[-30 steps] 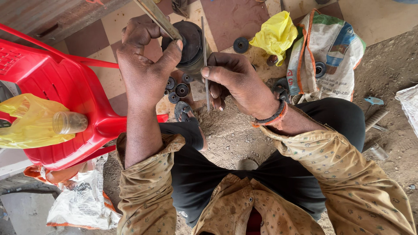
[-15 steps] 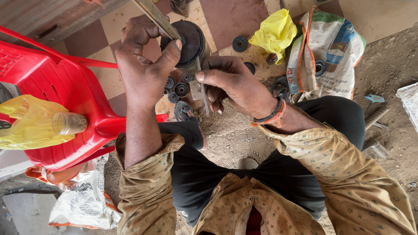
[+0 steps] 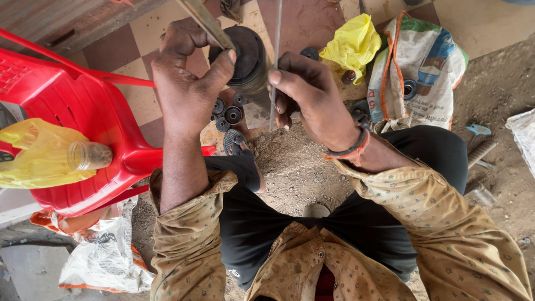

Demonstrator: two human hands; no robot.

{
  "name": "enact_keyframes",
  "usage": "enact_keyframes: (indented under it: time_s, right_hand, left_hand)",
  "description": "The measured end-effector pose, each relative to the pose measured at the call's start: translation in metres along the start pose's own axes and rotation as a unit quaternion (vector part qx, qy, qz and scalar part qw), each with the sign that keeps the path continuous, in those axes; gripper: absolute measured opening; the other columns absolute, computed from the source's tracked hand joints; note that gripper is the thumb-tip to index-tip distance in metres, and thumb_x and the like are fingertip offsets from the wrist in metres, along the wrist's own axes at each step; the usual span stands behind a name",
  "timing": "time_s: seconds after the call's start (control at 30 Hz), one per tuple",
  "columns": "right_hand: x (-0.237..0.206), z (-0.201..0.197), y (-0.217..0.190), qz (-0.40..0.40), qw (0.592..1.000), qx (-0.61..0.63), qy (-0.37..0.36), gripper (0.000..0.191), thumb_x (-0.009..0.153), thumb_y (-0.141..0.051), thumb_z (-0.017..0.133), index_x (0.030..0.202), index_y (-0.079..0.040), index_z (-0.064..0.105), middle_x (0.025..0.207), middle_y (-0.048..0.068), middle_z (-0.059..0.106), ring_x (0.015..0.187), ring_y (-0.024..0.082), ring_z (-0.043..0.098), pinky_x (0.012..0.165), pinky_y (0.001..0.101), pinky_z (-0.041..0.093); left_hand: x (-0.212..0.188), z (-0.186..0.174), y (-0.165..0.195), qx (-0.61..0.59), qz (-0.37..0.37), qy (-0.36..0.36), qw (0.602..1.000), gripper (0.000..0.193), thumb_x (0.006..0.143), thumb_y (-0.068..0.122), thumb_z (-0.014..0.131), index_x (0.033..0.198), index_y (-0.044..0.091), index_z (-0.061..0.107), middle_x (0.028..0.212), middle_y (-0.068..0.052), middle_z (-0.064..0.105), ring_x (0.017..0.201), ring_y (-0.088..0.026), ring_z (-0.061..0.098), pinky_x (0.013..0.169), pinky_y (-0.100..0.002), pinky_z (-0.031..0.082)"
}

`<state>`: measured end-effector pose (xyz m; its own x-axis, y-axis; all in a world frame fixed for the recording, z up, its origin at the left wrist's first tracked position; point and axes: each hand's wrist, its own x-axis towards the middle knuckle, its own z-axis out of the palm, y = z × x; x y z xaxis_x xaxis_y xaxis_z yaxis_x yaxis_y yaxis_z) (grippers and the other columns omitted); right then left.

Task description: The person sits on the floor and assembles a cylindrical mechanical part. They use a thin metal rod to adjust internal components, then fit a circular metal disc onto the cylinder. The person also retrieves a small metal piece from a plastic jar and inserts it into the cylinder before placing the disc back on.

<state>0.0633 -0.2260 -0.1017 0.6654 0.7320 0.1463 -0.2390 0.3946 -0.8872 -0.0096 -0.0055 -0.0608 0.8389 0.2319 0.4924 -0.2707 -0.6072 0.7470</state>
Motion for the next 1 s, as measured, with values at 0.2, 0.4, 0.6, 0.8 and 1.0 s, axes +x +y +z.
enact_keyframes:
  time_s: [0.2, 0.4, 0.6, 0.8, 1.0]
  right_hand:
    - [-0.010, -0.008, -0.016, -0.098, 0.966, -0.232, -0.065, 0.023, 0.114, -0.027, 0.056, 0.108, -0.005, 0.061, 0.086, 0.002, 0.062, 0.068, 0.006, 0.061, 0.059, 0.0237, 0.051]
    - [-0.010, -0.038, -0.046, -0.133, 0.877, -0.428, -0.172, 0.015, 0.111, -0.018, 0.063, 0.111, -0.003, 0.063, 0.088, 0.005, 0.066, 0.074, 0.011, 0.064, 0.067, 0.0292, 0.051]
    - [-0.005, -0.047, -0.072, -0.230, 0.742, -0.619, -0.117, 0.013, 0.105, -0.009, 0.074, 0.115, -0.002, 0.069, 0.104, 0.011, 0.065, 0.092, 0.022, 0.066, 0.076, 0.0327, 0.055]
    - [-0.007, -0.042, -0.066, -0.277, 0.702, -0.653, -0.056, 0.018, 0.099, -0.005, 0.086, 0.113, -0.008, 0.076, 0.110, 0.006, 0.061, 0.102, 0.024, 0.062, 0.085, 0.0371, 0.053]
    - [-0.006, -0.040, -0.058, -0.273, 0.701, -0.658, -0.041, 0.018, 0.102, -0.002, 0.082, 0.117, -0.009, 0.075, 0.114, 0.006, 0.058, 0.109, 0.023, 0.057, 0.091, 0.0350, 0.051]
  left_hand:
    - [0.002, 0.003, -0.003, -0.013, 0.021, 0.011, 1.000, 0.019, 0.092, 0.005, 0.087, 0.105, 0.002, 0.073, 0.113, -0.008, 0.070, 0.113, -0.019, 0.068, 0.103, -0.035, 0.052]
    - [0.007, 0.007, -0.009, -0.012, 0.018, 0.000, 1.000, 0.021, 0.091, 0.007, 0.089, 0.105, 0.004, 0.074, 0.109, -0.006, 0.073, 0.109, -0.018, 0.068, 0.101, -0.035, 0.053]
    - [0.012, 0.018, -0.012, -0.024, 0.054, 0.005, 0.998, 0.023, 0.093, 0.011, 0.093, 0.106, 0.005, 0.074, 0.108, -0.005, 0.076, 0.107, -0.018, 0.070, 0.098, -0.036, 0.057]
    - [0.008, 0.020, -0.014, -0.085, 0.032, -0.019, 0.996, 0.024, 0.098, 0.014, 0.091, 0.111, 0.006, 0.072, 0.110, -0.005, 0.075, 0.107, -0.016, 0.074, 0.096, -0.034, 0.063]
    - [0.010, 0.021, -0.014, -0.077, 0.053, -0.017, 0.995, 0.024, 0.098, 0.014, 0.091, 0.110, 0.007, 0.071, 0.110, -0.004, 0.074, 0.107, -0.016, 0.074, 0.098, -0.034, 0.063]
